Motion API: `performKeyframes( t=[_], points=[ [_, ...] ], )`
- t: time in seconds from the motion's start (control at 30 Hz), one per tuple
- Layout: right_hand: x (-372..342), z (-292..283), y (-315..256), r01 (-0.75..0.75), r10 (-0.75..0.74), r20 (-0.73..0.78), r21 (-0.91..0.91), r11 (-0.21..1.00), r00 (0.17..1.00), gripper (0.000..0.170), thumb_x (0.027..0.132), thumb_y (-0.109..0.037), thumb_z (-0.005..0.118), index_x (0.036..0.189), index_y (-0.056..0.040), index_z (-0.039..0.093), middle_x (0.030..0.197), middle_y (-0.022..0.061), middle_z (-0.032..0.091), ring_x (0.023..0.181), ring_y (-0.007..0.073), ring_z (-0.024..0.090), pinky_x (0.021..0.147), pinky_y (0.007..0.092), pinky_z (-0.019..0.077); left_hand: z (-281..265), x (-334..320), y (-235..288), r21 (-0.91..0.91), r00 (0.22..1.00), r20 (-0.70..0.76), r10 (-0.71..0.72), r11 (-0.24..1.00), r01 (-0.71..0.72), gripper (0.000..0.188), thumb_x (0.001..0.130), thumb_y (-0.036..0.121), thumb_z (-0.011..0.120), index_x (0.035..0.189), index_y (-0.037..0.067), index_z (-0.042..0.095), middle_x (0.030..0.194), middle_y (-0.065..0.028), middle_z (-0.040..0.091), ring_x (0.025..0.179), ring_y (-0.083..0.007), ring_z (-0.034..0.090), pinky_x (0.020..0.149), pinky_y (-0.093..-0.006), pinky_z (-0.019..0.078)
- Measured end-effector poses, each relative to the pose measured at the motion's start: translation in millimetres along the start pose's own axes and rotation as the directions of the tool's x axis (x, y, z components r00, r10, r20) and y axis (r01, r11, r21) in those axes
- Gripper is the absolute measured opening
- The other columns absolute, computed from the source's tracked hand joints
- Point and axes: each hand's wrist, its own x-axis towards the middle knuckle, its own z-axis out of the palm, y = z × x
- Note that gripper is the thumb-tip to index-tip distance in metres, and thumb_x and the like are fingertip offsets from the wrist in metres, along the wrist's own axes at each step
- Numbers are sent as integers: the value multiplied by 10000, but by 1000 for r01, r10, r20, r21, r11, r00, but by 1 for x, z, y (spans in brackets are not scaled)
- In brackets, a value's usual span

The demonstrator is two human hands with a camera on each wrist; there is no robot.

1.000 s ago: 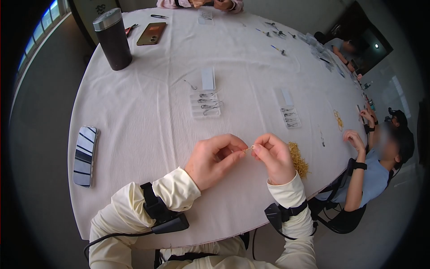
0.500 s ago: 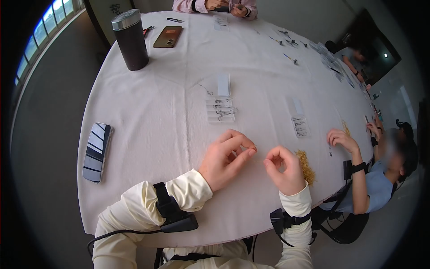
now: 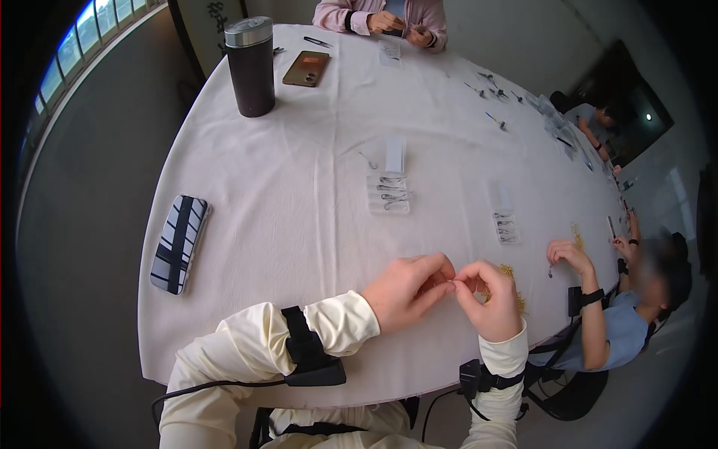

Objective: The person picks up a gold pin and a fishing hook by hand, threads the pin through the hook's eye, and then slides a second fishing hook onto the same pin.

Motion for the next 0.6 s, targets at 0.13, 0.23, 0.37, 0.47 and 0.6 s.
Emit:
performKeyframes(
  t=[0.13,0.23,0.37,0.47,0.6],
  points=[
    [22,8,-12,126,-117,130,-61,990,985,99,840,-59,740,885,-14,663,801,40,672,664,133,584,621,276,450,-28,-20,5,30,996,-77,-45,998,48,86,963,54,619,1033,4,620,860,-102,717,784,-190,698,676,-297,540],
    [54,13,-9,66,-83,264,71,995,961,127,894,-130,711,942,-13,693,885,49,722,713,132,616,658,306,485,-52,-42,6,49,986,-112,-121,991,127,64,983,55,599,1032,14,606,903,-72,696,774,-161,665,688,-285,525],
    [117,37,-3,141,-140,112,-3,990,984,128,874,-136,714,960,-42,702,893,64,720,780,185,640,728,320,508,-63,-60,-14,-16,951,-302,-61,998,59,68,1030,95,559,1047,28,558,891,-11,553,738,-104,554,684,-244,496],
    [160,71,4,231,-219,87,-168,958,972,141,855,-150,717,971,-70,713,936,79,695,899,243,631,808,366,506,-68,-57,-10,-198,934,-298,-199,970,143,71,1031,90,560,1049,23,547,895,-6,552,746,-84,554,681,-238,494],
    [193,114,2,239,-246,35,-403,883,969,156,834,-171,721,978,-111,728,1019,80,639,1053,286,573,906,425,457,-72,-57,-13,-351,908,-318,-272,924,153,71,1030,88,560,1041,20,541,904,-6,555,750,-82,557,680,-238,491]
  ],
)
